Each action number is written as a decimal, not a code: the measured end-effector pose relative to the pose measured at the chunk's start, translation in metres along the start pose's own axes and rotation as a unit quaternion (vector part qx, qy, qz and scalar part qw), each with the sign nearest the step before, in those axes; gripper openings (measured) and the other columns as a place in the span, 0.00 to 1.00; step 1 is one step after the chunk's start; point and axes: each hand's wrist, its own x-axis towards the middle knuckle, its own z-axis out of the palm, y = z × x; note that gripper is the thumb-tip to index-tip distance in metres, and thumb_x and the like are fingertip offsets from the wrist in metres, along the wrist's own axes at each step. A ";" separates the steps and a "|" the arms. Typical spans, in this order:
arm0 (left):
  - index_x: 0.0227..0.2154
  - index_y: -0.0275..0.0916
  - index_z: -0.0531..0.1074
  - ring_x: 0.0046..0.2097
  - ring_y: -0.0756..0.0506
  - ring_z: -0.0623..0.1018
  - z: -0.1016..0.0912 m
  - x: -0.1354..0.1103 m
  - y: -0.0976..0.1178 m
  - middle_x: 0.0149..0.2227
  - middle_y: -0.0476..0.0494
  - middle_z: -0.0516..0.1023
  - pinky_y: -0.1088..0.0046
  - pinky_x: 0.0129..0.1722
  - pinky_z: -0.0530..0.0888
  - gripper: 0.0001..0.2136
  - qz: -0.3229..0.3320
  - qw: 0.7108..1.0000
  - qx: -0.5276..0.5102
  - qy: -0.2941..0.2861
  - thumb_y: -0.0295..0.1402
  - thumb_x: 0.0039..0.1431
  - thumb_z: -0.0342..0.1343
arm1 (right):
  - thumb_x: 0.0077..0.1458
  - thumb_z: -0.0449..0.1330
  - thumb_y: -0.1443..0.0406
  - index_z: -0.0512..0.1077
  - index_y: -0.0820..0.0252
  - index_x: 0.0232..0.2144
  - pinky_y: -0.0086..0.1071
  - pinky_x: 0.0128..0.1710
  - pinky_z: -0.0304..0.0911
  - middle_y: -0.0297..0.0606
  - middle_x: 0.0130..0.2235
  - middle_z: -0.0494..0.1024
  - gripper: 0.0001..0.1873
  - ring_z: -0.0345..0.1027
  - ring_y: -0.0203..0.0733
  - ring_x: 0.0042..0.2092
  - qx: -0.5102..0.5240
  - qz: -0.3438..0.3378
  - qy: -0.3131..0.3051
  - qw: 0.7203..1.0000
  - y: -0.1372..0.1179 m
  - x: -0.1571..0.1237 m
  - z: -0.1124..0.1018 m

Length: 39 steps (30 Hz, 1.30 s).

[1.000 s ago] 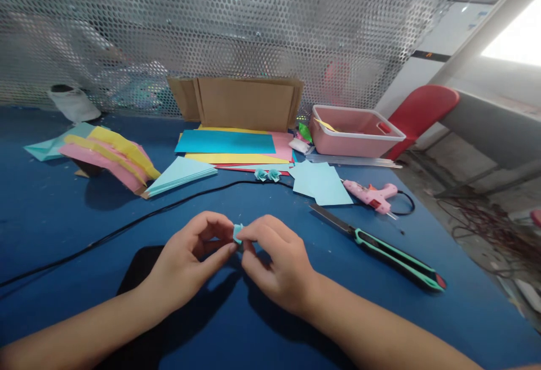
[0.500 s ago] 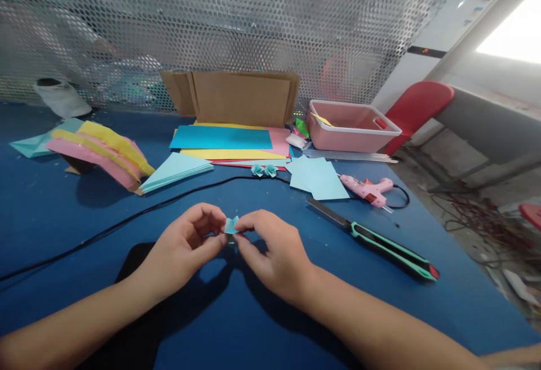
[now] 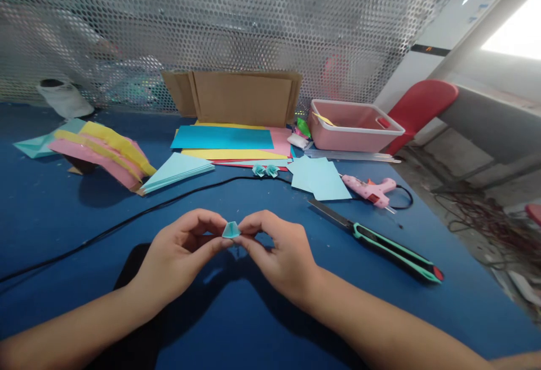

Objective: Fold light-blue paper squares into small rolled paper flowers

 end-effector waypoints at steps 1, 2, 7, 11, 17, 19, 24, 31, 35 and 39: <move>0.33 0.41 0.74 0.34 0.51 0.78 0.000 0.000 0.000 0.31 0.51 0.77 0.77 0.36 0.76 0.06 0.000 1.000 -0.002 0.006 0.33 0.53 0.64 | 0.52 0.64 0.71 0.72 0.57 0.29 0.23 0.28 0.69 0.31 0.27 0.79 0.05 0.74 0.33 0.27 0.006 0.005 0.001 1.000 0.000 0.000 0.000; 0.34 0.41 0.75 0.34 0.51 0.78 0.000 0.000 0.001 0.31 0.51 0.78 0.77 0.36 0.77 0.06 0.002 1.000 -0.006 0.009 0.33 0.53 0.64 | 0.52 0.64 0.71 0.71 0.57 0.29 0.24 0.28 0.69 0.31 0.27 0.79 0.05 0.73 0.33 0.27 0.013 0.013 0.001 1.000 0.001 0.000 0.000; 0.36 0.42 0.77 0.33 0.51 0.78 -0.001 0.000 0.002 0.30 0.51 0.78 0.77 0.34 0.78 0.08 0.008 0.999 -0.023 0.025 0.31 0.51 0.64 | 0.51 0.65 0.69 0.71 0.57 0.30 0.27 0.30 0.71 0.33 0.28 0.77 0.05 0.73 0.35 0.29 0.093 0.071 0.001 0.993 0.004 0.001 0.002; 0.36 0.41 0.77 0.33 0.50 0.78 -0.002 0.000 0.002 0.30 0.50 0.78 0.77 0.34 0.77 0.08 -0.004 0.999 -0.027 0.017 0.31 0.51 0.65 | 0.50 0.65 0.67 0.70 0.57 0.31 0.28 0.32 0.72 0.33 0.30 0.75 0.07 0.73 0.35 0.31 0.152 0.112 -0.007 0.982 0.005 0.001 0.004; 0.41 0.42 0.72 0.34 0.51 0.77 -0.005 0.001 0.006 0.29 0.52 0.75 0.77 0.36 0.76 0.13 -0.019 0.998 -0.049 -0.019 0.31 0.52 0.64 | 0.49 0.67 0.61 0.65 0.58 0.28 0.29 0.30 0.70 0.33 0.28 0.74 0.13 0.70 0.35 0.29 0.245 0.201 -0.057 0.947 0.001 0.002 0.001; 0.39 0.42 0.71 0.35 0.51 0.76 -0.006 0.000 0.008 0.30 0.52 0.75 0.77 0.37 0.75 0.11 -0.010 0.997 -0.057 -0.046 0.31 0.52 0.64 | 0.49 0.67 0.62 0.65 0.58 0.26 0.29 0.30 0.69 0.32 0.28 0.73 0.13 0.69 0.34 0.29 0.264 0.202 -0.066 0.941 -0.002 0.002 -0.001; 0.39 0.42 0.67 0.36 0.51 0.75 -0.007 -0.005 0.010 0.33 0.51 0.73 0.76 0.38 0.74 0.10 0.008 0.997 -0.042 -0.063 0.32 0.56 0.61 | 0.49 0.64 0.68 0.71 0.57 0.34 0.26 0.29 0.67 0.30 0.27 0.70 0.09 0.68 0.33 0.28 0.243 0.175 -0.074 0.951 -0.009 0.007 -0.002; 0.50 0.41 0.60 0.40 0.47 0.77 -0.007 -0.012 0.015 0.36 0.47 0.74 0.66 0.44 0.75 0.18 0.042 0.996 0.052 -0.053 0.31 0.58 0.57 | 0.48 0.60 0.69 0.75 0.59 0.31 0.27 0.28 0.66 0.32 0.26 0.73 0.05 0.67 0.34 0.26 0.088 0.134 -0.105 0.981 -0.013 0.010 0.005; 0.48 0.40 0.66 0.48 0.42 0.75 -0.009 -0.015 0.018 0.48 0.38 0.73 0.63 0.46 0.74 0.18 0.050 0.993 0.094 -0.041 0.33 0.54 0.60 | 0.50 0.62 0.64 0.70 0.59 0.29 0.29 0.31 0.68 0.33 0.27 0.75 0.05 0.71 0.37 0.30 0.152 0.199 -0.085 0.964 -0.019 0.008 0.008; 0.42 0.38 0.69 0.43 0.43 0.77 -0.011 -0.017 0.022 0.42 0.40 0.75 0.66 0.41 0.75 0.13 0.006 0.999 0.046 -0.024 0.37 0.55 0.59 | 0.47 0.65 0.61 0.68 0.60 0.27 0.27 0.27 0.64 0.30 0.25 0.72 0.11 0.67 0.34 0.27 0.172 0.223 -0.068 0.957 -0.028 0.009 0.007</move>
